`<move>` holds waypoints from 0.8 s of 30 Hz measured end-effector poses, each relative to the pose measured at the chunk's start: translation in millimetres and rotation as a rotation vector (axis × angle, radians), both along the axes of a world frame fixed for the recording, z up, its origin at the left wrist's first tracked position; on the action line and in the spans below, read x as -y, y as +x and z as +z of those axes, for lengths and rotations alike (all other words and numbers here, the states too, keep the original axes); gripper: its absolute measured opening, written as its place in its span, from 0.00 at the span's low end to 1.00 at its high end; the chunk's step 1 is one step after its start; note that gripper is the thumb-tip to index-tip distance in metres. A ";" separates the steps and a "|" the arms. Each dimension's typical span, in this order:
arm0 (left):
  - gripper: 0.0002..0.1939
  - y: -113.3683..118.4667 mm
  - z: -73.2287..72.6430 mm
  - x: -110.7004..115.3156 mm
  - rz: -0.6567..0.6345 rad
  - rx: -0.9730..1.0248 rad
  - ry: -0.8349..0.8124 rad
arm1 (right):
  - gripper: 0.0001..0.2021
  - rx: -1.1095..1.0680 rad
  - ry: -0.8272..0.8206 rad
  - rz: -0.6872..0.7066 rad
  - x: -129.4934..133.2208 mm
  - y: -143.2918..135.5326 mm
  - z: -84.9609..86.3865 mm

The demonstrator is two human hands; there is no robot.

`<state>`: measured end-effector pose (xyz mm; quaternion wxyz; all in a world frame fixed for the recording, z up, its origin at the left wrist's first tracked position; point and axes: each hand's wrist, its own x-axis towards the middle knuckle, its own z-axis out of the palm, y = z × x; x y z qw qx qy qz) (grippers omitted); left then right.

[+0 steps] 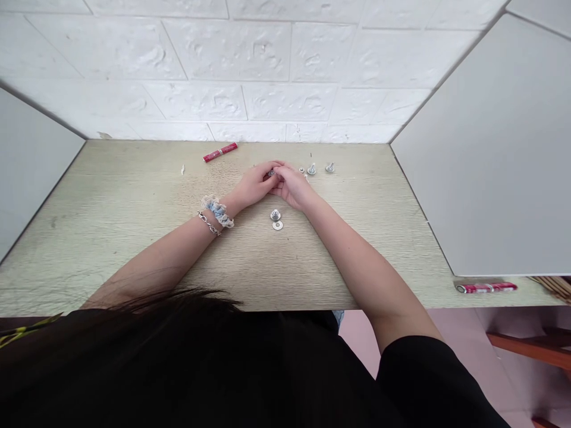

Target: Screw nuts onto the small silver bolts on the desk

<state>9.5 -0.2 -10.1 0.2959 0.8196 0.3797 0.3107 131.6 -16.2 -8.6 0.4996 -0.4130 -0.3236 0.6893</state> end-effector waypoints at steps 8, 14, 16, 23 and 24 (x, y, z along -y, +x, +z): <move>0.18 0.2 1.5 1.3 0.001 -0.017 -0.001 | 0.09 0.007 -0.007 -0.009 0.9 -0.9 1.5; 0.18 0.3 -0.7 -0.4 0.006 -0.027 0.014 | 0.09 0.018 -0.007 -0.011 1.2 -1.5 1.7; 0.19 0.5 -2.8 -1.7 0.019 -0.029 0.021 | 0.10 0.020 -0.003 -0.010 1.0 -1.3 1.4; 0.16 -0.1 -4.7 -0.6 0.096 -0.045 0.019 | 0.07 0.068 0.012 -0.021 0.1 -3.6 -0.2; 0.16 -0.3 -4.8 -0.5 0.107 -0.034 0.009 | 0.07 0.091 0.026 -0.036 0.5 -4.6 -1.0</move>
